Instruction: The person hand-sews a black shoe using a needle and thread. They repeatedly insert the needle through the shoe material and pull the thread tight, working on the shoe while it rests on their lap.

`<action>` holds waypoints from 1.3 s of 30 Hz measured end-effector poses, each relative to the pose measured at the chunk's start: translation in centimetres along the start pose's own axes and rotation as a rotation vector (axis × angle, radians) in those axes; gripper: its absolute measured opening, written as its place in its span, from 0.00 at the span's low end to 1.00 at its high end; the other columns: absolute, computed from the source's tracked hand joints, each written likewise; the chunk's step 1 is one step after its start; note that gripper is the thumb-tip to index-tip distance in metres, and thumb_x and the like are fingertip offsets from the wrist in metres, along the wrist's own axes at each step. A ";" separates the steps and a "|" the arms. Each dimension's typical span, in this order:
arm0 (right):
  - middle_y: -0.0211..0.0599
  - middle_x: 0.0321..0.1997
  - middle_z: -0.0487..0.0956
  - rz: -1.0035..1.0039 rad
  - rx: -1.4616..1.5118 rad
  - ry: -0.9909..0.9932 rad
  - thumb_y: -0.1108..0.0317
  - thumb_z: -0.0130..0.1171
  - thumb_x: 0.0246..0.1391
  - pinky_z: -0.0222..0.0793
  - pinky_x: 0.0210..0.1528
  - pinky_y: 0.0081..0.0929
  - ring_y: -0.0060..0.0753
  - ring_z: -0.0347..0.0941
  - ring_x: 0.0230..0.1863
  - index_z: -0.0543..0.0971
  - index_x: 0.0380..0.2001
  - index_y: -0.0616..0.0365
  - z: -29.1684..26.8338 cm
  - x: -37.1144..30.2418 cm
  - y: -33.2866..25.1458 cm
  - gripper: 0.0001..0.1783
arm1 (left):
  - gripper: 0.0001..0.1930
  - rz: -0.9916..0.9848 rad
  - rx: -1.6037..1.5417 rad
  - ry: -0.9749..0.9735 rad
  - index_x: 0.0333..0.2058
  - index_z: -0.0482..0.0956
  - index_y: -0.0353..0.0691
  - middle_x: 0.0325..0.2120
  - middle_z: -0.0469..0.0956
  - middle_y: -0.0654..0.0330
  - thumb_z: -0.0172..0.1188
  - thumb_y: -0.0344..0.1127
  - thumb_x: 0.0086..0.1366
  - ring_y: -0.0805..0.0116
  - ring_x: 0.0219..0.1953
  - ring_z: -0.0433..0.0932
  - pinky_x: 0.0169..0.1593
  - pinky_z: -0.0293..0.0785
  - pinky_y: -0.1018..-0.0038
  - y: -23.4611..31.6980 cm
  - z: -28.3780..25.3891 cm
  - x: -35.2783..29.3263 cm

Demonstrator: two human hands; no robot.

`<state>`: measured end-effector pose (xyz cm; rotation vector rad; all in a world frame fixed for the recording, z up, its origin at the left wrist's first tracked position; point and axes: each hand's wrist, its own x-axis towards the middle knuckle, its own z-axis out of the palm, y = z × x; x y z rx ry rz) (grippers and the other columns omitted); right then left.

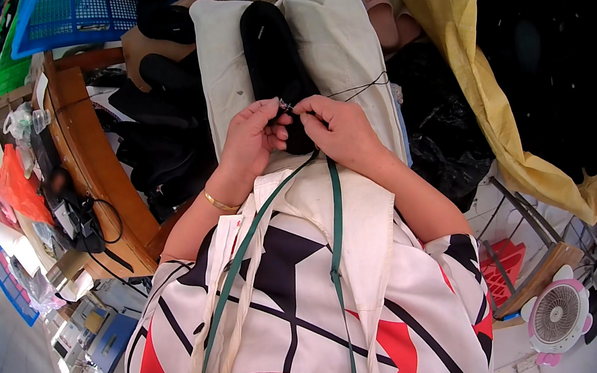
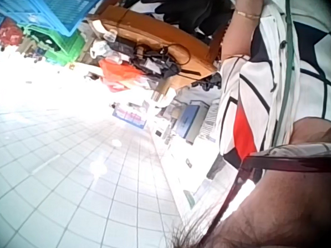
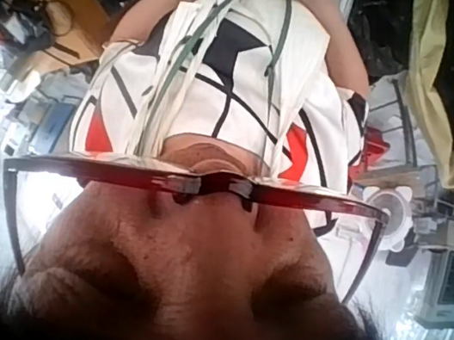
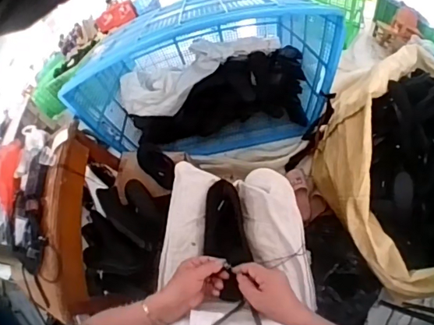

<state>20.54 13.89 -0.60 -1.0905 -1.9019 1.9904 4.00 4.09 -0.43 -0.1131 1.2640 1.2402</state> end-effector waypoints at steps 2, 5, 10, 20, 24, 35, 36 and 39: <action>0.34 0.25 0.79 0.036 0.030 -0.017 0.71 0.56 0.59 0.67 0.27 0.21 0.18 0.71 0.23 0.79 0.42 0.61 0.0 0.0 -0.2 0.09 | 0.09 0.014 -0.002 0.001 0.39 0.77 0.39 0.28 0.80 0.61 0.58 0.38 0.69 0.75 0.24 0.78 0.24 0.76 0.80 -0.1 0.1 -0.3; 0.30 0.24 0.77 0.096 0.147 -0.048 0.70 0.55 0.62 0.65 0.26 0.18 0.16 0.70 0.23 0.77 0.42 0.61 0.2 -0.2 -0.6 0.08 | 0.08 0.053 0.003 -0.024 0.41 0.78 0.39 0.30 0.80 0.61 0.59 0.37 0.69 0.74 0.27 0.79 0.27 0.76 0.80 -0.1 0.2 -0.6; 0.24 0.23 0.74 0.214 0.346 -0.095 0.68 0.55 0.65 0.63 0.25 0.15 0.13 0.68 0.22 0.76 0.40 0.58 0.5 -0.2 1.0 0.06 | 0.09 0.141 0.101 -0.031 0.43 0.79 0.37 0.33 0.80 0.63 0.63 0.32 0.66 0.77 0.30 0.78 0.32 0.77 0.81 -0.3 0.0 -0.7; 0.22 0.24 0.74 0.251 0.270 -0.052 0.67 0.55 0.66 0.62 0.25 0.12 0.11 0.65 0.22 0.77 0.44 0.54 0.7 -0.2 1.6 0.07 | 0.08 0.210 0.296 -0.092 0.41 0.81 0.33 0.27 0.79 0.66 0.64 0.28 0.64 0.81 0.26 0.76 0.32 0.75 0.83 -0.4 -0.7 -0.6; 0.22 0.23 0.74 0.218 0.226 -0.035 0.68 0.55 0.66 0.62 0.25 0.12 0.11 0.66 0.22 0.78 0.44 0.54 0.9 -0.1 1.9 0.06 | 0.07 0.213 0.377 -0.096 0.40 0.82 0.34 0.25 0.79 0.66 0.64 0.28 0.64 0.82 0.24 0.75 0.30 0.74 0.84 -0.2 -0.9 -0.4; 0.28 0.28 0.76 0.153 0.090 -0.078 0.73 0.51 0.65 0.68 0.29 0.15 0.16 0.70 0.26 0.70 0.50 0.58 1.2 0.7 0.5 0.11 | 0.07 0.165 0.367 -0.155 0.39 0.82 0.35 0.27 0.80 0.65 0.64 0.29 0.63 0.82 0.25 0.76 0.29 0.74 0.83 0.2 -1.4 0.2; 0.29 0.29 0.76 0.154 0.113 -0.085 0.74 0.51 0.64 0.69 0.29 0.16 0.17 0.71 0.27 0.69 0.51 0.57 1.3 0.8 0.2 0.12 | 0.07 0.166 0.373 -0.168 0.39 0.82 0.35 0.28 0.80 0.65 0.64 0.29 0.63 0.82 0.25 0.76 0.29 0.74 0.83 0.2 -1.4 0.2; 0.31 0.32 0.76 0.244 0.170 -0.154 0.77 0.50 0.62 0.71 0.32 0.15 0.18 0.73 0.31 0.69 0.51 0.57 0.8 1.3 -0.8 0.15 | 0.06 0.193 0.453 -0.149 0.39 0.81 0.34 0.29 0.80 0.65 0.64 0.29 0.64 0.81 0.25 0.75 0.29 0.74 0.83 0.4 -1.1 0.2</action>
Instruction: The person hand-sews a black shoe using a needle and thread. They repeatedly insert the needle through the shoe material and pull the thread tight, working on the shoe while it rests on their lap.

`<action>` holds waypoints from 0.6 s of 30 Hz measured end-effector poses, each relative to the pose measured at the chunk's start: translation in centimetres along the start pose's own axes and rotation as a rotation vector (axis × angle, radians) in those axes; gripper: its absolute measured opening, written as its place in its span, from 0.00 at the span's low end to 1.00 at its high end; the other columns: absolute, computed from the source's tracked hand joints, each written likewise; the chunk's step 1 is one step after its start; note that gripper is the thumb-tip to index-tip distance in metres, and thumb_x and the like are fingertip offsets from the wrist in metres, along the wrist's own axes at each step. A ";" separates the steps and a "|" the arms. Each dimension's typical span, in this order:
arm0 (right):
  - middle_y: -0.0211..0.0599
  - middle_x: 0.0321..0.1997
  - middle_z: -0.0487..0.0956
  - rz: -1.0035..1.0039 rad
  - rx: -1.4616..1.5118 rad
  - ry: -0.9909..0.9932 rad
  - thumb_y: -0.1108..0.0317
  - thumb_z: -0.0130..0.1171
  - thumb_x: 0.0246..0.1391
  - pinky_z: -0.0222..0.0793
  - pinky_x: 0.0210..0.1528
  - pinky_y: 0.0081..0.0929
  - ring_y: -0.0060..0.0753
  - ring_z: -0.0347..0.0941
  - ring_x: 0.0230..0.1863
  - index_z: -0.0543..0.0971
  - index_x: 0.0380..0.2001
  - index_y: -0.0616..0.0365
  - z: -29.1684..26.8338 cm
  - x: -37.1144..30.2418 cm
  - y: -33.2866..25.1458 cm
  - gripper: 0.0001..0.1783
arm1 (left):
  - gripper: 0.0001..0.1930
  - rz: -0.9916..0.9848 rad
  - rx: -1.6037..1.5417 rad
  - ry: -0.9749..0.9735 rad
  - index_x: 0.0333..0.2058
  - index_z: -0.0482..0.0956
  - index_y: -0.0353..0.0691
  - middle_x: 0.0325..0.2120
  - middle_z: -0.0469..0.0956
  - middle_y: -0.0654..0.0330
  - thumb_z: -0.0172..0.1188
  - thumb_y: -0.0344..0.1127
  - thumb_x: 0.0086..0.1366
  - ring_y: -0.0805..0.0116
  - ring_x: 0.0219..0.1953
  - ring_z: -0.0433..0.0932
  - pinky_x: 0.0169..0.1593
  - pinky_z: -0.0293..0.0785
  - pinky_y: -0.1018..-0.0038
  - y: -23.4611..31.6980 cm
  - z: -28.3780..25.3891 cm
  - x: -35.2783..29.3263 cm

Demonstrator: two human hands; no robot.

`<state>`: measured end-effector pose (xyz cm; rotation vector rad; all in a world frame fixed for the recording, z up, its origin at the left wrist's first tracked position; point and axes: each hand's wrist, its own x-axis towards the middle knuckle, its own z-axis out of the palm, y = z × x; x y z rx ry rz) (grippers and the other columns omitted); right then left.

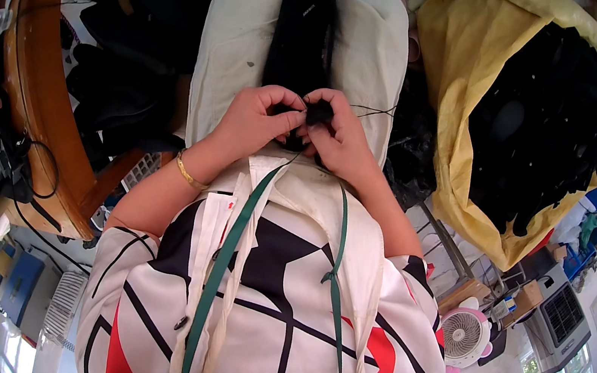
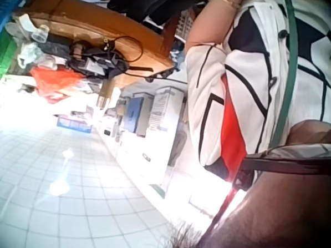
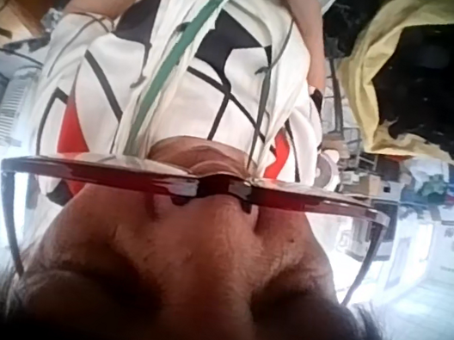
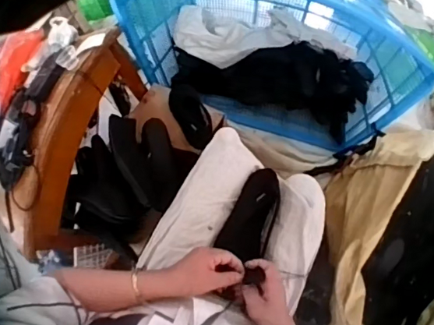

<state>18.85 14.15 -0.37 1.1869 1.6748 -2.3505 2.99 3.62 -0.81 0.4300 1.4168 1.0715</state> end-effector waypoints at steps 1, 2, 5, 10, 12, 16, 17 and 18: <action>0.31 0.33 0.77 0.045 0.017 -0.029 0.78 0.51 0.61 0.71 0.32 0.15 0.18 0.74 0.32 0.70 0.51 0.57 -0.4 0.0 -0.5 0.15 | 0.07 0.048 0.029 0.008 0.38 0.81 0.35 0.29 0.80 0.65 0.64 0.29 0.63 0.81 0.26 0.75 0.30 0.74 0.83 -0.3 0.1 0.0; 0.31 0.34 0.77 0.044 -0.055 -0.045 0.77 0.52 0.61 0.71 0.33 0.15 0.18 0.74 0.33 0.71 0.51 0.57 -1.0 -0.1 -1.2 0.15 | 0.07 0.100 0.055 0.017 0.38 0.81 0.35 0.30 0.80 0.65 0.64 0.29 0.63 0.81 0.27 0.75 0.31 0.73 0.83 -0.9 0.2 -0.2; 0.29 0.36 0.79 -0.074 -0.251 0.016 0.75 0.57 0.59 0.71 0.34 0.17 0.18 0.75 0.35 0.77 0.47 0.57 -3.7 -0.1 -2.1 0.12 | 0.08 0.218 0.248 0.092 0.38 0.80 0.35 0.32 0.80 0.64 0.65 0.31 0.61 0.80 0.31 0.75 0.34 0.72 0.82 -0.1 0.4 -0.7; 0.33 0.31 0.80 -0.473 -0.615 0.117 0.71 0.66 0.52 0.72 0.34 0.23 0.29 0.76 0.34 0.83 0.36 0.58 -3.7 -0.2 -3.4 0.07 | 0.10 0.302 0.379 0.135 0.38 0.80 0.36 0.31 0.78 0.62 0.66 0.32 0.58 0.76 0.34 0.75 0.36 0.70 0.78 0.3 0.7 -1.1; 0.34 0.27 0.78 -0.719 -0.807 0.114 0.70 0.68 0.47 0.72 0.32 0.26 0.38 0.75 0.31 0.83 0.34 0.55 -2.7 0.4 -2.9 0.08 | 0.10 0.339 0.405 0.139 0.38 0.81 0.36 0.30 0.78 0.61 0.66 0.32 0.58 0.73 0.33 0.75 0.36 0.70 0.77 0.7 0.7 -1.1; 0.31 0.25 0.75 -1.019 -1.055 0.161 0.71 0.66 0.42 0.71 0.28 0.26 0.35 0.74 0.28 0.82 0.29 0.54 -1.5 1.0 -2.3 0.07 | 0.09 0.368 0.463 0.137 0.37 0.81 0.37 0.31 0.79 0.57 0.65 0.31 0.58 0.65 0.34 0.77 0.38 0.72 0.73 0.6 0.6 -1.1; 0.32 0.26 0.75 -1.096 -1.003 0.171 0.71 0.65 0.42 0.71 0.28 0.26 0.36 0.74 0.28 0.81 0.27 0.54 -0.9 0.9 -2.7 0.06 | 0.09 0.339 0.460 0.128 0.37 0.81 0.36 0.32 0.79 0.54 0.65 0.32 0.57 0.60 0.35 0.77 0.40 0.73 0.71 0.7 0.7 -1.1; 0.32 0.26 0.75 -1.170 -0.955 0.184 0.71 0.65 0.42 0.71 0.28 0.25 0.37 0.74 0.28 0.80 0.26 0.55 -0.3 0.3 -3.2 0.05 | 0.10 0.313 0.453 0.116 0.37 0.80 0.36 0.32 0.79 0.52 0.64 0.33 0.57 0.55 0.37 0.78 0.41 0.74 0.68 0.6 0.8 -1.2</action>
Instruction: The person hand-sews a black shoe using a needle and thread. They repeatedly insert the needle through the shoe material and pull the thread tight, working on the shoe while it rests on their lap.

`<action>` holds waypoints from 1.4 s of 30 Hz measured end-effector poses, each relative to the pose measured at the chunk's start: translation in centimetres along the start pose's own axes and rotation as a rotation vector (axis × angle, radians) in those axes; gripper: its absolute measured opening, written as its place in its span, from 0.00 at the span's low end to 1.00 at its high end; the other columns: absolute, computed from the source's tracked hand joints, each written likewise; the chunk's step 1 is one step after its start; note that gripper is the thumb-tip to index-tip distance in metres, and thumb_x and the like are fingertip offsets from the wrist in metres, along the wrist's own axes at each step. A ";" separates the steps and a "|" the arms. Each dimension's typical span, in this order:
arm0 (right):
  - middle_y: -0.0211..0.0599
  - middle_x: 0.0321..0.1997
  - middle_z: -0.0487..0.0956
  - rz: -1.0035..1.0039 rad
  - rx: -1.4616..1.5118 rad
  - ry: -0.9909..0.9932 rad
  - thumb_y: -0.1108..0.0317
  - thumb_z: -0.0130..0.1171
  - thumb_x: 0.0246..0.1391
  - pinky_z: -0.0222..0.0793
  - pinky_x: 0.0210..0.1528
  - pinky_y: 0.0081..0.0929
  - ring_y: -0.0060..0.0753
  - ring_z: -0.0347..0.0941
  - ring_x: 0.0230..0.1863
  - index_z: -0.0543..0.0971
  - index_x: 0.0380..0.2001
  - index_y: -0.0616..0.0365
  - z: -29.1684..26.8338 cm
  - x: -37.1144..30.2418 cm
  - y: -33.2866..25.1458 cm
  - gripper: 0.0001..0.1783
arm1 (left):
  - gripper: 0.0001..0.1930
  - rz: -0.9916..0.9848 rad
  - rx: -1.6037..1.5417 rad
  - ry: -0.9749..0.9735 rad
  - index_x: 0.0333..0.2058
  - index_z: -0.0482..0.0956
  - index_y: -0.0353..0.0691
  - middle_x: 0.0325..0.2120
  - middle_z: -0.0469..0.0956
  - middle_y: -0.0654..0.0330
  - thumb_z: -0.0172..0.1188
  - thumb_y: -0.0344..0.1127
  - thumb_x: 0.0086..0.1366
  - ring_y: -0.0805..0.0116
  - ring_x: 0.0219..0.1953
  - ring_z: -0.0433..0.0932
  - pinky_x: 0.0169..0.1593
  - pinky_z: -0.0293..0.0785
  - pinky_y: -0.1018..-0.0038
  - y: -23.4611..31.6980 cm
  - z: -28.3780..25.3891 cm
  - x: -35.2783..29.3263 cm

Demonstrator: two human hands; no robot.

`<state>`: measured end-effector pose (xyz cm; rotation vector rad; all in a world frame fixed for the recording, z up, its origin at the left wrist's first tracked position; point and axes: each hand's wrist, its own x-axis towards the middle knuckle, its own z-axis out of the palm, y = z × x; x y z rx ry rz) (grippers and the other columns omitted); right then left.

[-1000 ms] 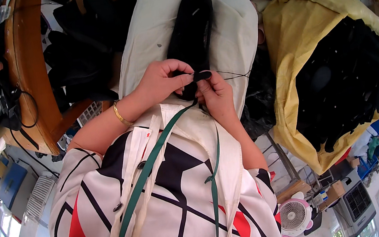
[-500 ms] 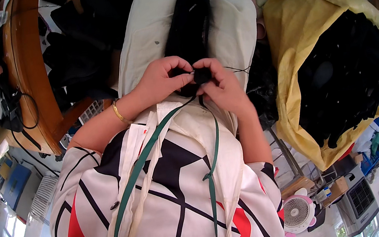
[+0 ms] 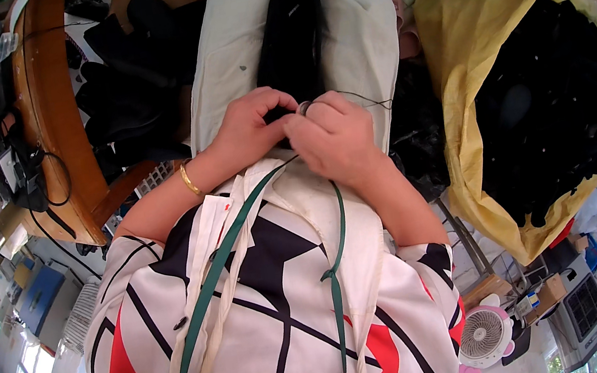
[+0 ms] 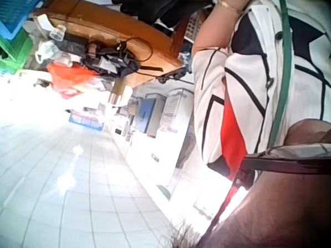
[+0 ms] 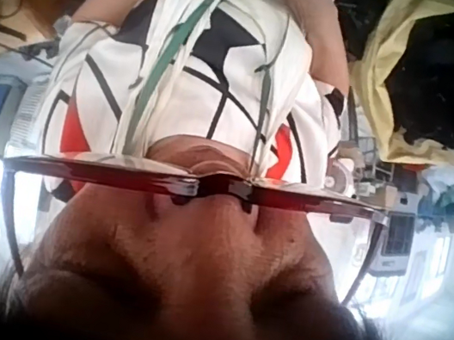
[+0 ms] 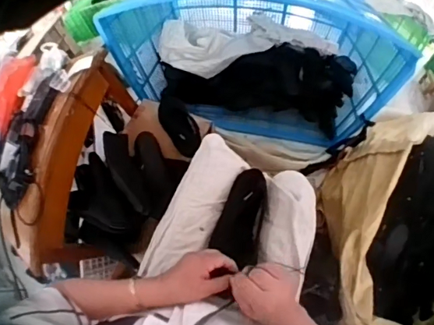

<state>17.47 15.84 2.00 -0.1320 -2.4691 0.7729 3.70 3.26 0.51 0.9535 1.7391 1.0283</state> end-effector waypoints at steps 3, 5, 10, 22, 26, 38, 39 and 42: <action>0.32 0.29 0.76 0.232 0.380 0.081 0.73 0.59 0.55 0.72 0.28 0.22 0.32 0.74 0.27 0.74 0.29 0.57 -1.3 1.0 -1.3 0.03 | 0.09 0.055 0.043 0.030 0.39 0.81 0.38 0.32 0.79 0.59 0.65 0.30 0.58 0.66 0.33 0.77 0.37 0.72 0.73 -0.6 0.3 0.1; 0.32 0.30 0.77 0.834 1.022 0.120 0.72 0.55 0.62 0.73 0.27 0.21 0.28 0.74 0.27 0.72 0.33 0.56 -1.4 0.1 -1.4 0.03 | 0.09 0.141 0.115 -0.006 0.40 0.82 0.39 0.32 0.79 0.58 0.65 0.30 0.59 0.63 0.33 0.77 0.37 0.73 0.73 -0.1 0.1 -0.1; 0.27 0.19 0.69 1.029 1.343 0.428 0.64 0.47 0.70 0.63 0.19 0.19 0.20 0.63 0.16 0.70 0.34 0.54 -6.9 -2.3 2.0 0.10 | 0.09 0.320 0.245 0.011 0.39 0.82 0.39 0.31 0.78 0.56 0.65 0.29 0.59 0.58 0.32 0.78 0.35 0.75 0.68 -0.6 -0.1 -0.9; 0.23 0.15 0.62 0.626 1.513 1.123 0.71 0.50 0.65 0.63 0.25 0.18 0.19 0.57 0.20 0.71 0.30 0.62 -24.7 -11.1 10.1 0.09 | 0.08 0.492 0.376 0.107 0.36 0.81 0.39 0.28 0.76 0.58 0.66 0.27 0.56 0.59 0.30 0.78 0.32 0.76 0.69 -0.5 0.6 -0.4; 0.30 0.20 0.72 0.705 0.989 1.329 0.74 0.52 0.63 0.70 0.32 0.22 0.24 0.69 0.25 0.74 0.35 0.64 -21.6 -9.3 11.7 0.04 | 0.09 0.505 0.414 0.115 0.37 0.81 0.39 0.28 0.77 0.59 0.67 0.27 0.55 0.59 0.30 0.78 0.32 0.76 0.69 -0.4 0.9 -0.1; 0.36 0.31 0.82 0.583 0.510 -0.342 0.75 0.56 0.58 0.72 0.34 0.24 0.31 0.79 0.30 0.80 0.41 0.59 -1.5 -2.5 4.2 0.08 | 0.14 0.633 0.492 0.145 0.37 0.81 0.42 0.28 0.78 0.62 0.69 0.26 0.50 0.64 0.27 0.78 0.27 0.75 0.72 -1.2 0.6 -0.5; 0.38 0.32 0.82 0.559 0.483 -0.376 0.74 0.56 0.58 0.73 0.34 0.25 0.35 0.80 0.30 0.80 0.41 0.59 -1.5 -2.4 4.3 0.08 | 0.14 0.630 0.482 0.151 0.38 0.81 0.42 0.28 0.78 0.62 0.69 0.26 0.50 0.64 0.26 0.78 0.27 0.75 0.72 -1.4 0.6 -0.5; 0.42 0.32 0.82 0.527 0.424 -0.456 0.72 0.57 0.58 0.74 0.35 0.28 0.43 0.80 0.31 0.80 0.41 0.58 -1.8 -2.3 4.5 0.09 | 0.16 0.623 0.445 0.156 0.39 0.82 0.41 0.29 0.79 0.62 0.69 0.25 0.49 0.64 0.26 0.78 0.27 0.75 0.72 -1.8 0.7 -0.6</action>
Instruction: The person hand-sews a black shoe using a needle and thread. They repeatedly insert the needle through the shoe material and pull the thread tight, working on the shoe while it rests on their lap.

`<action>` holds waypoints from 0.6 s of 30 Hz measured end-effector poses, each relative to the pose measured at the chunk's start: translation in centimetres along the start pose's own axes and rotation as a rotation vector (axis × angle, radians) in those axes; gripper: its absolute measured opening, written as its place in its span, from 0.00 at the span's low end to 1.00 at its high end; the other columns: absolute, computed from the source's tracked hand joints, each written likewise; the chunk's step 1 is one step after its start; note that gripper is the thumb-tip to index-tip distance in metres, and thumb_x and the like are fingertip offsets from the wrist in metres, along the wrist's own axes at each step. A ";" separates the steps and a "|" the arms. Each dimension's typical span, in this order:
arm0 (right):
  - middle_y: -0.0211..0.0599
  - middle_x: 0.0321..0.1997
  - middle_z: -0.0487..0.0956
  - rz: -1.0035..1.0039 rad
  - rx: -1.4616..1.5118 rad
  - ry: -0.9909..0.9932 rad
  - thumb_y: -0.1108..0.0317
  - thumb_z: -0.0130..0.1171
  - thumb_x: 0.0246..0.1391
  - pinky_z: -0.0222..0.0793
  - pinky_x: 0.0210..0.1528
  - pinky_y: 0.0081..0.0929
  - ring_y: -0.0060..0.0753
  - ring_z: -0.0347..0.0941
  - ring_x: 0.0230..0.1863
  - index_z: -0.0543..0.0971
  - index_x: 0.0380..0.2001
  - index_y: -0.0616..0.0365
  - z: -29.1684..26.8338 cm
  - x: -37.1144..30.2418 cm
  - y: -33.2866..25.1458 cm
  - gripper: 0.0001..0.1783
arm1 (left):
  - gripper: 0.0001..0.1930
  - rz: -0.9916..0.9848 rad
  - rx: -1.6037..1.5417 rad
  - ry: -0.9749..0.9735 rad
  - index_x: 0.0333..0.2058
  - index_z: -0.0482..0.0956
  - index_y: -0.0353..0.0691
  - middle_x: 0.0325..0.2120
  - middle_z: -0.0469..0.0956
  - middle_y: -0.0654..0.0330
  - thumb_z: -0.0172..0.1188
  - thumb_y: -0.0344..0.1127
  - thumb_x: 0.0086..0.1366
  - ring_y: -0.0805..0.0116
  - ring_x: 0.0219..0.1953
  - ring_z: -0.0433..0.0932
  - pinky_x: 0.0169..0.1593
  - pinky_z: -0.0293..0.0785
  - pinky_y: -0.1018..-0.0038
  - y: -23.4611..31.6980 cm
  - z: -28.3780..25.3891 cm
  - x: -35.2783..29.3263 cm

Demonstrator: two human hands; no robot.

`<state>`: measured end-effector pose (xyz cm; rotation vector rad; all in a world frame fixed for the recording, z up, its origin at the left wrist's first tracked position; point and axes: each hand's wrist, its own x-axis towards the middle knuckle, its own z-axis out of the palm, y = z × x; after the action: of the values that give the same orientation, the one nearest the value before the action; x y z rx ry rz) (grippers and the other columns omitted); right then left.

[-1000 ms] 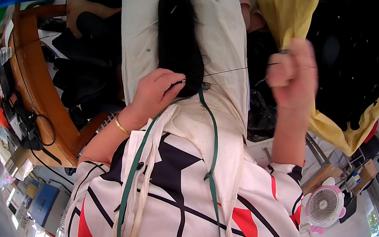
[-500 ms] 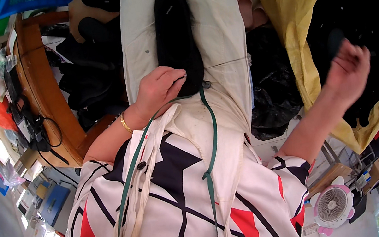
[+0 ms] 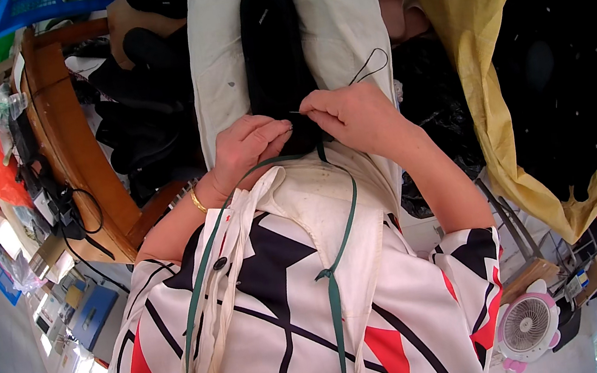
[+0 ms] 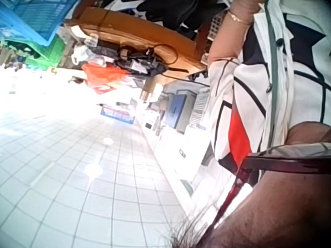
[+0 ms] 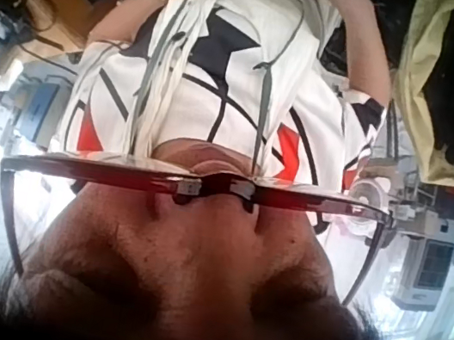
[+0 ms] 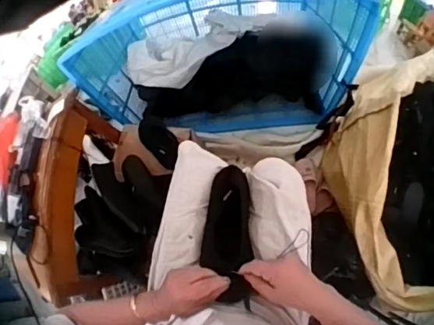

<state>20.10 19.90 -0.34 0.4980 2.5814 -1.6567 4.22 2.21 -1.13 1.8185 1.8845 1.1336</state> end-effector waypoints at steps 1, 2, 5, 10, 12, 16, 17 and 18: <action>0.42 0.32 0.82 0.015 -0.003 -0.009 0.72 0.57 0.57 0.74 0.36 0.29 0.43 0.80 0.32 0.80 0.41 0.58 -0.1 0.0 -0.1 0.09 | 0.17 -0.005 -0.013 0.000 0.39 0.82 0.41 0.29 0.79 0.62 0.70 0.25 0.48 0.65 0.26 0.78 0.27 0.75 0.72 -0.1 0.0 -0.1; 0.42 0.32 0.82 0.029 -0.006 -0.017 0.72 0.58 0.57 0.74 0.36 0.29 0.44 0.80 0.32 0.80 0.41 0.58 -0.1 0.0 -0.2 0.09 | 0.17 -0.008 -0.025 0.000 0.39 0.82 0.41 0.30 0.79 0.62 0.70 0.25 0.48 0.65 0.26 0.78 0.27 0.75 0.72 -0.1 0.0 -0.1; 0.39 0.32 0.83 0.034 0.003 0.004 0.68 0.57 0.57 0.75 0.36 0.35 0.47 0.80 0.33 0.82 0.38 0.54 0.0 0.1 -0.3 0.08 | 0.18 -0.011 -0.034 -0.021 0.40 0.82 0.41 0.30 0.80 0.62 0.70 0.25 0.47 0.65 0.26 0.78 0.28 0.75 0.72 -0.3 -0.2 -0.1; 0.42 0.32 0.82 0.030 0.025 -0.013 0.72 0.57 0.57 0.74 0.35 0.29 0.43 0.80 0.32 0.80 0.42 0.59 -0.1 0.1 -0.2 0.10 | 0.15 -0.022 -0.037 0.004 0.38 0.82 0.41 0.30 0.80 0.61 0.70 0.26 0.49 0.64 0.27 0.79 0.28 0.76 0.72 0.0 -0.3 0.1; 0.42 0.32 0.82 0.028 0.011 -0.024 0.72 0.57 0.57 0.74 0.35 0.29 0.43 0.80 0.32 0.80 0.42 0.59 -0.1 0.2 -0.3 0.09 | 0.14 -0.026 -0.035 0.006 0.38 0.82 0.40 0.29 0.80 0.61 0.70 0.26 0.50 0.64 0.27 0.79 0.28 0.76 0.72 0.0 -0.3 0.2; 0.40 0.32 0.83 -0.001 -0.021 -0.025 0.70 0.57 0.58 0.74 0.36 0.35 0.47 0.79 0.33 0.80 0.39 0.55 0.0 0.8 -0.3 0.07 | 0.13 -0.035 -0.028 0.011 0.37 0.83 0.40 0.29 0.81 0.61 0.70 0.26 0.50 0.63 0.28 0.80 0.29 0.77 0.72 0.2 -0.3 0.1; 0.40 0.32 0.83 -0.013 -0.026 -0.016 0.69 0.56 0.58 0.74 0.36 0.38 0.49 0.79 0.34 0.81 0.38 0.53 0.1 0.9 -0.3 0.07 | 0.13 -0.036 -0.026 0.016 0.37 0.83 0.40 0.29 0.81 0.60 0.70 0.26 0.50 0.63 0.28 0.80 0.29 0.77 0.72 0.2 -0.4 0.0; 0.39 0.32 0.83 0.000 -0.003 -0.016 0.68 0.56 0.58 0.74 0.36 0.38 0.49 0.79 0.34 0.80 0.38 0.53 0.3 1.0 -0.1 0.06 | 0.13 -0.037 -0.033 0.021 0.37 0.82 0.40 0.29 0.81 0.60 0.70 0.26 0.51 0.63 0.28 0.80 0.29 0.77 0.72 0.2 -0.4 -0.1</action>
<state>19.03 19.85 -0.57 0.4825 2.5723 -1.6503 4.11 2.02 -0.77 1.7540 1.8914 1.1685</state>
